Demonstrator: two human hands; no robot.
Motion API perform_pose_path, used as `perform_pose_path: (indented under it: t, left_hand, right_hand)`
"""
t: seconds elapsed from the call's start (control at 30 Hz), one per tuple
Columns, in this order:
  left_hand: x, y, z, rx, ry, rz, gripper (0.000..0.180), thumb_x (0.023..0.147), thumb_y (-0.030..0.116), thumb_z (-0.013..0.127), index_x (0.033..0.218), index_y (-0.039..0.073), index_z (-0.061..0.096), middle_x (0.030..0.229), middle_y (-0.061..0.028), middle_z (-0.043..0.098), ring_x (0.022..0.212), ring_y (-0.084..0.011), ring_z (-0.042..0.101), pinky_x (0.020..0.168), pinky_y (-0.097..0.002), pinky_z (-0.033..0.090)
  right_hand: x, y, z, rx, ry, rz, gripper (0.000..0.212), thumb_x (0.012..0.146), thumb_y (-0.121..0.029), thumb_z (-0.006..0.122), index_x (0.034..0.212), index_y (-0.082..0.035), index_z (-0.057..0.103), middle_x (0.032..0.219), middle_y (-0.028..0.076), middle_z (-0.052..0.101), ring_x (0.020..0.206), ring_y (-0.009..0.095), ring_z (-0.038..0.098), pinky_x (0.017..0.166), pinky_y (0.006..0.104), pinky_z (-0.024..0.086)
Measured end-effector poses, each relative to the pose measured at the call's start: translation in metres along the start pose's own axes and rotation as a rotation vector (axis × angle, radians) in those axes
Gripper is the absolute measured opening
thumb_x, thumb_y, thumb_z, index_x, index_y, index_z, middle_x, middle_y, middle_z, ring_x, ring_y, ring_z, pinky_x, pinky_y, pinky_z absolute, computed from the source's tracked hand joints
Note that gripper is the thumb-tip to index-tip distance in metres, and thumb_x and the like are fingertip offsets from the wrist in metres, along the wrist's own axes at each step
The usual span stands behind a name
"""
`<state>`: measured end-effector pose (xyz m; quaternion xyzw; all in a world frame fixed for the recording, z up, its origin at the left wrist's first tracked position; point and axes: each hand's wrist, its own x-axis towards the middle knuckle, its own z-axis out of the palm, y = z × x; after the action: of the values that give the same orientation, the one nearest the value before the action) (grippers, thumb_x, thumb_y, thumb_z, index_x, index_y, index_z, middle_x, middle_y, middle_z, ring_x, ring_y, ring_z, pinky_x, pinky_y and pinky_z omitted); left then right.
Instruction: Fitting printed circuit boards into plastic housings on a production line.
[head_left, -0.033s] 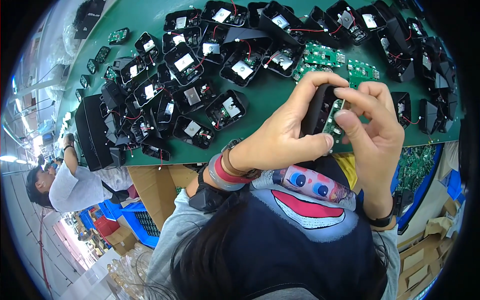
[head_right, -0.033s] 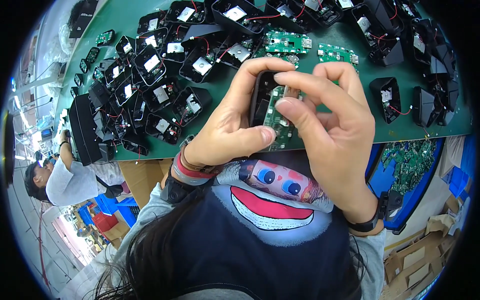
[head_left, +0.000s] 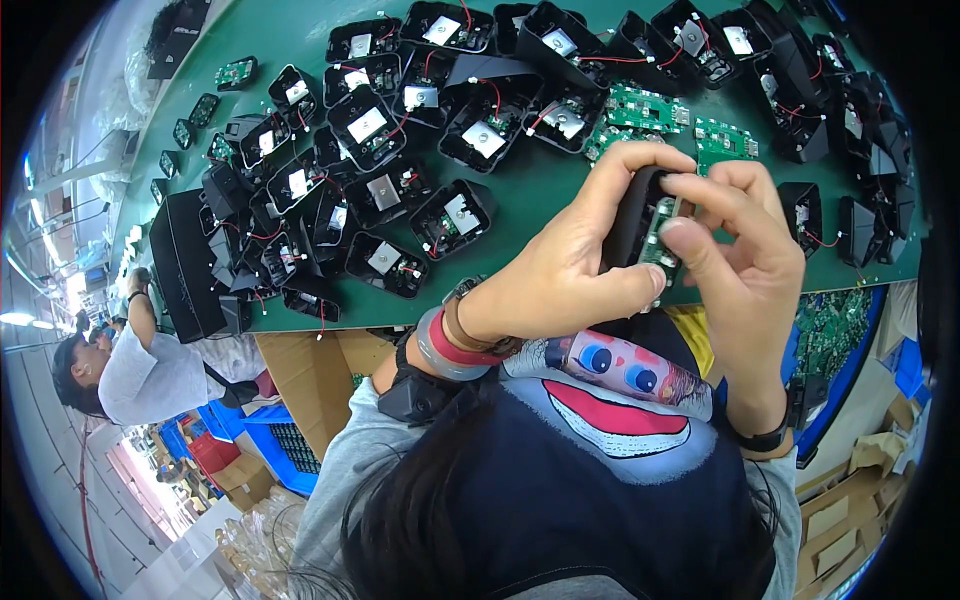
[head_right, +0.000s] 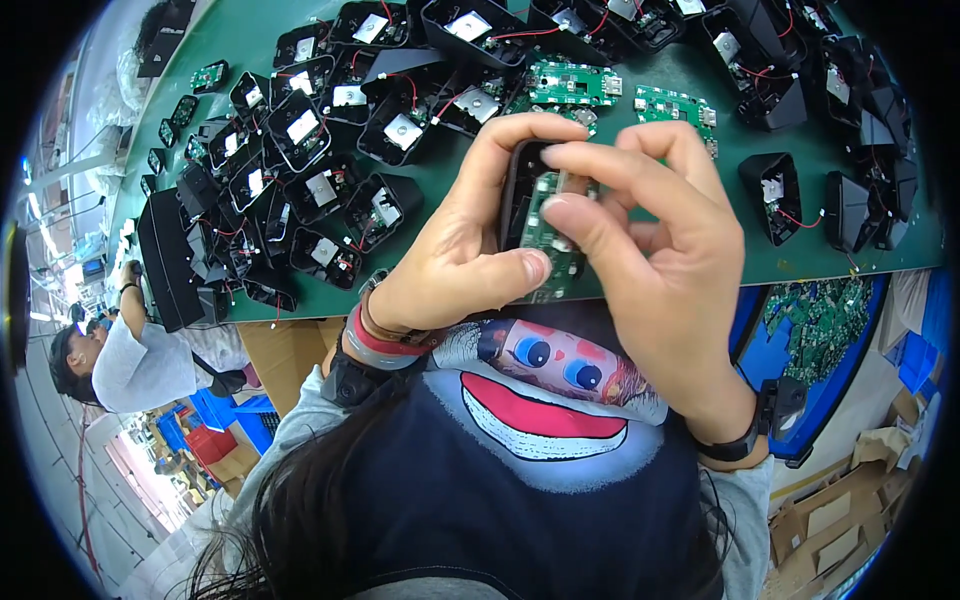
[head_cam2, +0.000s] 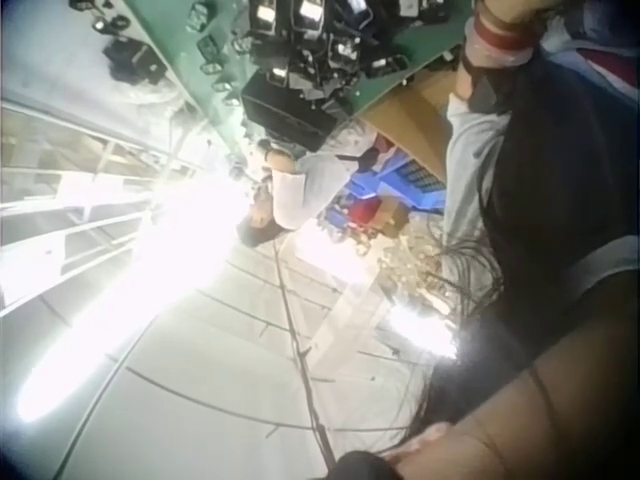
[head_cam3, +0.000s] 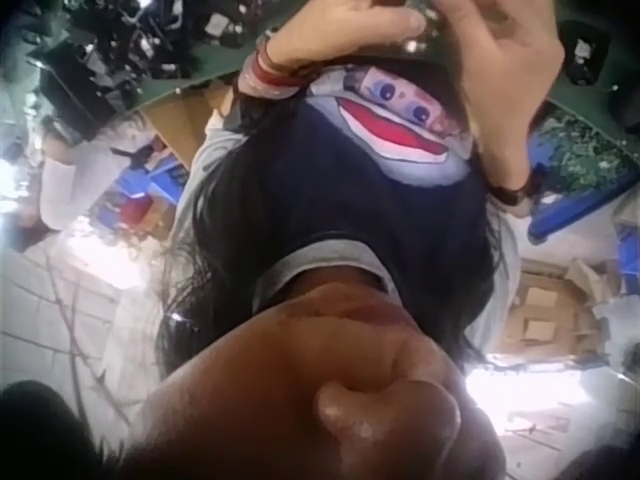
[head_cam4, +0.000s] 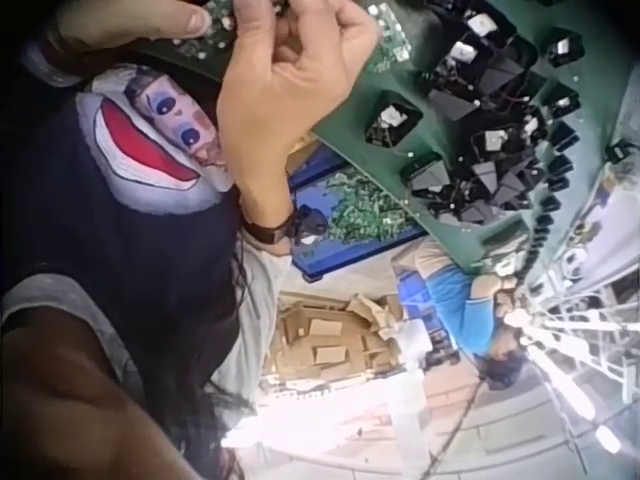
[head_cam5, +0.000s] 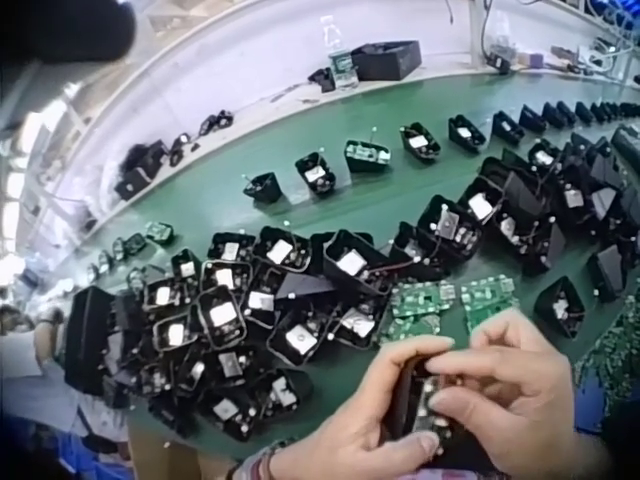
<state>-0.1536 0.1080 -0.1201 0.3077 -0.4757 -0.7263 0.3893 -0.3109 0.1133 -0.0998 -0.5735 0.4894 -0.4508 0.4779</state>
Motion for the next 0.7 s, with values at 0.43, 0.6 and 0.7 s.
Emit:
perform_pose_path:
  t: [0.43,0.6,0.7]
  left_hand:
    - [0.0,0.006,0.001,-0.048,0.123,-0.071,0.053,0.074,0.004,0.052,0.124,0.004,0.034,0.104,-0.0058,0.045,0.086,-0.0075,0.045,0.07,-0.0215,0.042]
    - [0.004,-0.003,-0.002,-0.022,0.118,0.029,0.052,0.071,0.0,0.048,0.121,0.002,0.035,0.105,-0.0052,0.044,0.086,-0.0074,0.046,0.068,-0.0207,0.042]
    - [0.005,0.005,-0.003,-0.044,0.091,-0.077,0.052,0.071,0.0,0.048,0.121,0.002,0.035,0.106,-0.0045,0.044,0.082,-0.0079,0.048,0.064,-0.02,0.042]
  right_hand:
    - [0.016,0.01,0.01,-0.291,0.102,-0.299,0.016,0.073,0.002,0.067,0.088,-0.002,0.065,0.074,0.004,0.051,0.063,0.01,0.05,0.053,0.0213,0.039]
    - [0.015,0.022,0.01,-0.235,0.013,-0.132,0.021,0.077,-0.006,0.067,0.096,-0.005,0.062,0.085,0.002,0.048,0.07,0.007,0.048,0.056,0.0205,0.039]
    - [0.018,0.019,0.017,0.312,0.008,0.165,0.031,0.08,-0.009,0.066,0.108,-0.004,0.053,0.089,0.001,0.047,0.072,0.005,0.048,0.059,0.0188,0.04]
